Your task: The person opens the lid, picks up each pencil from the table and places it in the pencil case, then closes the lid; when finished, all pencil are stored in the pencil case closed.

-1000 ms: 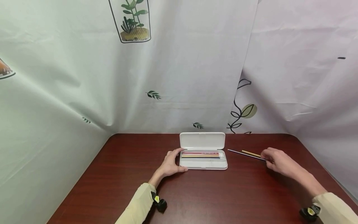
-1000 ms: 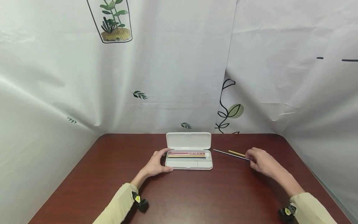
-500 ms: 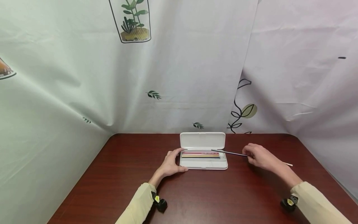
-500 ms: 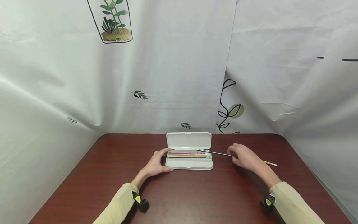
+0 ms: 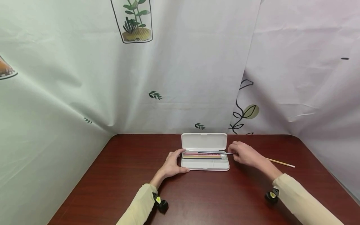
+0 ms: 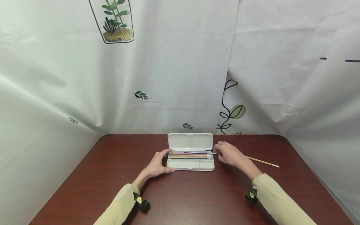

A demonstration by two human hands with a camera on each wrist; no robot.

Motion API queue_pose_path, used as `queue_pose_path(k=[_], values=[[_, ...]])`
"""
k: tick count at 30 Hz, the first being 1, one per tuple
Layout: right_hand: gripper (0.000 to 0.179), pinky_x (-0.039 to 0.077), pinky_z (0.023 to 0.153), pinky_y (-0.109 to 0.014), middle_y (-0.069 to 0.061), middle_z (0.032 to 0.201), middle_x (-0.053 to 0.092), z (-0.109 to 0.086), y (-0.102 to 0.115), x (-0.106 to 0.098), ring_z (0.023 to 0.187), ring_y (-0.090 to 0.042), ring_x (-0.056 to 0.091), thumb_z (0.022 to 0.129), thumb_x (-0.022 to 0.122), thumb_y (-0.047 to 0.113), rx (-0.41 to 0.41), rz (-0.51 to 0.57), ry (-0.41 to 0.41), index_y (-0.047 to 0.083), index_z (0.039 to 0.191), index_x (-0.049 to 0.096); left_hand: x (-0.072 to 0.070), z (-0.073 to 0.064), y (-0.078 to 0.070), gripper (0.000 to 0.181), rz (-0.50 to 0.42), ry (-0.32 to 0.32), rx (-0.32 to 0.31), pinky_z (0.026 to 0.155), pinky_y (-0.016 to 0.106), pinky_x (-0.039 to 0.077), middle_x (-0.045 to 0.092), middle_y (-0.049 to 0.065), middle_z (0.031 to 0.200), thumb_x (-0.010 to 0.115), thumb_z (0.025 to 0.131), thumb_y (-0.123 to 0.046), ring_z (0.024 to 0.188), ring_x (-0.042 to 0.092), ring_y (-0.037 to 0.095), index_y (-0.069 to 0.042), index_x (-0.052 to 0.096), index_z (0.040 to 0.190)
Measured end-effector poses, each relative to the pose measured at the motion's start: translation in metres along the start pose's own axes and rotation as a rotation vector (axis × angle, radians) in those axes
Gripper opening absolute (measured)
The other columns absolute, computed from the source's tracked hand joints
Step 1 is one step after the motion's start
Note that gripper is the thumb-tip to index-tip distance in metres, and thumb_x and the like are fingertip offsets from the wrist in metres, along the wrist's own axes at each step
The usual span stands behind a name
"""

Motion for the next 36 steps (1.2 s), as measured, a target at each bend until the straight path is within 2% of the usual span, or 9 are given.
queue_pose_path(k=[9, 16, 23, 30, 36], values=[[0.023, 0.044, 0.063, -0.034, 0.005, 0.081, 0.051, 0.02, 0.015, 0.012, 0.075, -0.015, 0.049, 0.071, 0.065, -0.009, -0.027, -0.021, 0.006, 0.011, 0.08, 0.062, -0.001, 0.0, -0.001, 0.087, 0.001, -0.005, 0.0, 0.096, 0.049, 0.038, 0.057, 0.008, 0.12, 0.092, 0.067, -0.028, 0.114, 0.045, 0.026, -0.011, 0.051, 0.142], [0.022, 0.045, 0.065, -0.034, 0.004, 0.082, 0.052, 0.03, 0.022, 0.021, 0.075, -0.016, 0.049, 0.073, 0.067, -0.01, -0.002, -0.044, 0.028, 0.009, 0.082, 0.064, 0.0, -0.001, 0.0, 0.088, 0.014, -0.006, 0.011, 0.095, 0.048, 0.039, 0.056, 0.007, 0.118, 0.092, 0.066, -0.03, 0.112, 0.046, 0.026, -0.011, 0.052, 0.142], [0.02, 0.047, 0.06, -0.035, 0.001, 0.078, 0.051, 0.039, 0.035, 0.028, 0.068, -0.018, 0.052, 0.073, 0.071, -0.009, -0.059, -0.148, -0.036, 0.008, 0.08, 0.063, -0.001, 0.0, -0.001, 0.087, 0.011, -0.007, 0.007, 0.095, 0.048, 0.039, 0.057, 0.008, 0.12, 0.092, 0.067, -0.029, 0.113, 0.045, 0.027, -0.012, 0.052, 0.142], [0.019, 0.048, 0.061, -0.036, 0.0, 0.078, 0.052, 0.044, 0.039, 0.037, 0.071, -0.021, 0.054, 0.075, 0.072, -0.008, -0.031, -0.182, -0.04, 0.008, 0.081, 0.064, 0.0, -0.002, -0.002, 0.087, 0.008, 0.0, 0.002, 0.096, 0.048, 0.04, 0.058, 0.009, 0.124, 0.092, 0.067, -0.028, 0.114, 0.046, 0.027, -0.01, 0.052, 0.142], [0.02, 0.049, 0.063, -0.038, -0.001, 0.078, 0.053, 0.047, 0.039, 0.04, 0.073, -0.023, 0.055, 0.073, 0.071, -0.009, -0.039, -0.2, -0.062, 0.008, 0.079, 0.064, -0.001, -0.001, -0.003, 0.087, 0.015, -0.004, 0.014, 0.095, 0.048, 0.04, 0.058, 0.009, 0.123, 0.092, 0.067, -0.027, 0.113, 0.046, 0.027, -0.009, 0.052, 0.142]])
Point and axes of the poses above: each hand's wrist, its own z-axis towards the middle knuckle, its own x-axis out of the palm, y = z × x, the point moved 6 cm from there along z, towards the middle knuckle
